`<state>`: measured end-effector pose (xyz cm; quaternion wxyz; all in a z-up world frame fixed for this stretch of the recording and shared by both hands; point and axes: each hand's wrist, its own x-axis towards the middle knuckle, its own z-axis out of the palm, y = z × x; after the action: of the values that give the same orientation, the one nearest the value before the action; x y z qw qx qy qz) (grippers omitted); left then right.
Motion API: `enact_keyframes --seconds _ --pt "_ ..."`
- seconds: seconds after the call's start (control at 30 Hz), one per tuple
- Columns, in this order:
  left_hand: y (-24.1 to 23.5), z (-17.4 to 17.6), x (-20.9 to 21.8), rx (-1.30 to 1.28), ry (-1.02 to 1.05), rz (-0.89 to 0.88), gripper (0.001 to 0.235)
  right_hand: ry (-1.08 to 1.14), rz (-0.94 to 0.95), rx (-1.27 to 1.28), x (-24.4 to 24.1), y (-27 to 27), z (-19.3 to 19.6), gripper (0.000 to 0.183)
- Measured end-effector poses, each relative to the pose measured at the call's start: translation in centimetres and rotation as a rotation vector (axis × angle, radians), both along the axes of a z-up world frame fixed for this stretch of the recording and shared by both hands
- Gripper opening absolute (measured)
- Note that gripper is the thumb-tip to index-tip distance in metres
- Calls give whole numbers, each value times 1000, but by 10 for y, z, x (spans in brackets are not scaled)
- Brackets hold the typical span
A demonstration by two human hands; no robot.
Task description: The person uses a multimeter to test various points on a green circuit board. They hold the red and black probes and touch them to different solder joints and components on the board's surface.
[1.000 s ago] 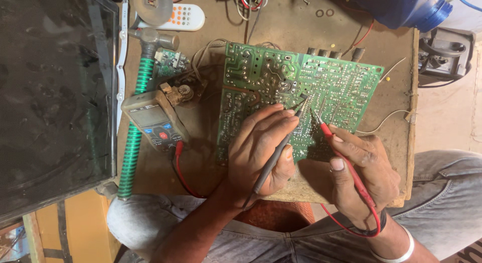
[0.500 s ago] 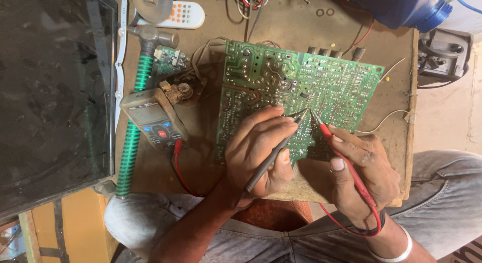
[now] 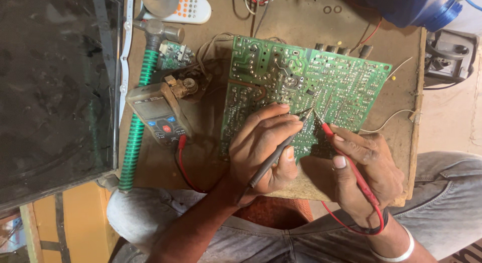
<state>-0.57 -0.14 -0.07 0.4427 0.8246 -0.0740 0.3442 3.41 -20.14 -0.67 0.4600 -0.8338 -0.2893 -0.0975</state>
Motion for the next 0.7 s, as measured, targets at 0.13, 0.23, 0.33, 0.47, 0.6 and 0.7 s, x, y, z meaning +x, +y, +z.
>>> enact_keyframes --seconds 0.13,0.23,0.33,0.47,0.6,0.7 --pt "1 0 1 3 -8 2 22 2 0 9 1 1 0 16" --pt "1 0 0 -5 -3 3 22 7 -4 24 2 3 2 16" --pt "1 1 0 1 1 5 22 50 -25 35 1 4 4 17" --pt "1 1 -1 0 9 -7 22 64 -9 14 4 6 7 19" --pt "1 2 1 2 -4 -3 22 99 -14 12 4 7 9 19" --pt "0 2 1 4 -9 0 22 105 -15 20 3 7 9 19"
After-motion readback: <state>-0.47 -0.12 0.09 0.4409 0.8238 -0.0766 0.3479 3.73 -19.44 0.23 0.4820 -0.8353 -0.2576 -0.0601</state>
